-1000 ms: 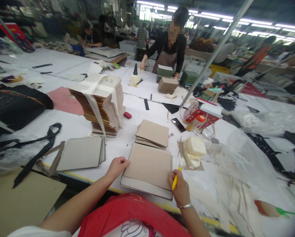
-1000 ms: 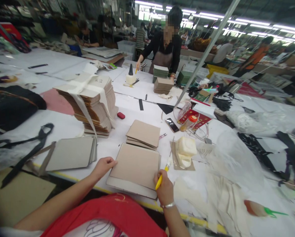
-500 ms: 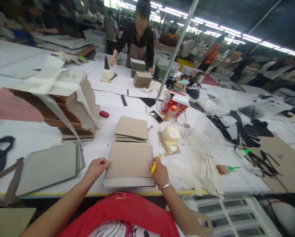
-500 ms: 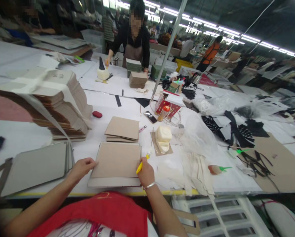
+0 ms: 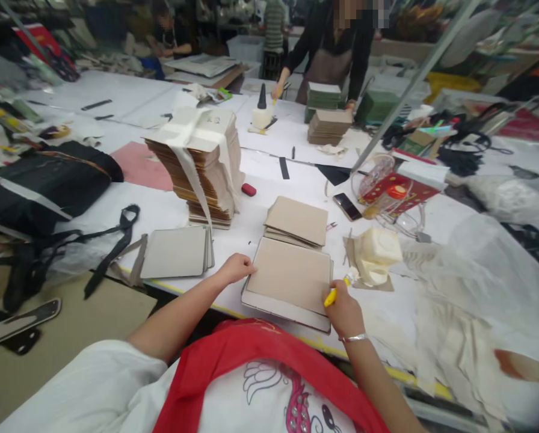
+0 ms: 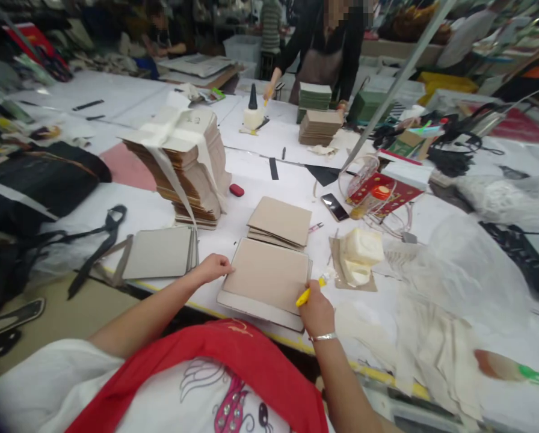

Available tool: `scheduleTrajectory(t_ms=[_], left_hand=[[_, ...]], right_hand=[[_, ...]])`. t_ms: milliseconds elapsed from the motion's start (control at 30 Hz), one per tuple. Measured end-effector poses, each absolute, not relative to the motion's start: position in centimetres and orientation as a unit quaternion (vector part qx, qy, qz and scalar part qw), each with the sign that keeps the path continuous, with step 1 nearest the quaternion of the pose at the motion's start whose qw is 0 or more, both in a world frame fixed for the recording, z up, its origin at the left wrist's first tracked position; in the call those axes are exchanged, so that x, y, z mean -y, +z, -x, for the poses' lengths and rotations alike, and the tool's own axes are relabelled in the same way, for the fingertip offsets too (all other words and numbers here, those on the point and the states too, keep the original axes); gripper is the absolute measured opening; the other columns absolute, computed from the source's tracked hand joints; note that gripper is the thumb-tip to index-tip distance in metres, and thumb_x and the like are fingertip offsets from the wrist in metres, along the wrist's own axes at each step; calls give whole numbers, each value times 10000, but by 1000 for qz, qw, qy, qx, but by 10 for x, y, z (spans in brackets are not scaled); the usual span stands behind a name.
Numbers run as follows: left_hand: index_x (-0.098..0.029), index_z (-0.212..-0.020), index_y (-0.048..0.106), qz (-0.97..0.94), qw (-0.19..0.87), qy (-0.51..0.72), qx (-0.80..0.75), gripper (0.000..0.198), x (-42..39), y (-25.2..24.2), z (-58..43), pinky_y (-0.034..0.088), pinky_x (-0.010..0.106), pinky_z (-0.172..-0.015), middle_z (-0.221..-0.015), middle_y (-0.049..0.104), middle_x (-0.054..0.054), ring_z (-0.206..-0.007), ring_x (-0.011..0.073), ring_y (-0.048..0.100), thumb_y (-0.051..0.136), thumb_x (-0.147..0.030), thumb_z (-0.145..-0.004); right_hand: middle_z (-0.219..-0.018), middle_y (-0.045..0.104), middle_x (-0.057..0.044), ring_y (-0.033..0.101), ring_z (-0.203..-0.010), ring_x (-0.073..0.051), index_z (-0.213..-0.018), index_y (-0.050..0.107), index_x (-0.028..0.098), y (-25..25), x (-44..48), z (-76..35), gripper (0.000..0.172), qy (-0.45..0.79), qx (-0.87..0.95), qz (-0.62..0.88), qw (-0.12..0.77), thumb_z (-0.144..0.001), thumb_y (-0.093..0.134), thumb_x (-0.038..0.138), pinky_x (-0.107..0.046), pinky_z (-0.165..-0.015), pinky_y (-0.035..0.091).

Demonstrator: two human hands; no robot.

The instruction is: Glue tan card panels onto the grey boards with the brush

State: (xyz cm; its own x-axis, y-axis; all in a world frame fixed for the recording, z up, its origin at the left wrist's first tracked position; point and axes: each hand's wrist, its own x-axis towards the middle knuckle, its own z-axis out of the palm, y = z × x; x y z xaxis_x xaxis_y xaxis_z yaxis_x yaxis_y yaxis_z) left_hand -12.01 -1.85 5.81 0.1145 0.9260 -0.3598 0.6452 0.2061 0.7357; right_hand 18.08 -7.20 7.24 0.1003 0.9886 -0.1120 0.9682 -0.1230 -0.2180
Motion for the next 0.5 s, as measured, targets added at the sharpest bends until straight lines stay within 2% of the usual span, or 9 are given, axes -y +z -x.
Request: scheduleTrajectory(t_ms=[267, 500], left_hand=[[-142, -534, 555, -615, 432, 160, -640, 234, 20, 55, 122, 274, 216, -461, -459, 454, -45, -452, 83, 381, 542, -353, -632], [-147, -540, 549, -657, 389, 116, -635, 213, 18, 60, 121, 281, 214, -486, -489, 474, -35, -487, 88, 407, 524, -312, -673]], right_hand=[[-560, 446, 27, 315, -461, -78, -1010, 473, 152, 73, 73, -178, 241, 87, 673, 734, 16, -856, 397, 321, -215, -481, 158], [-589, 516, 4, 442, -497, -102, -1002, 470, 163, 75, 74, -173, 214, 73, 680, 729, -18, -854, 405, 304, -225, -479, 175]])
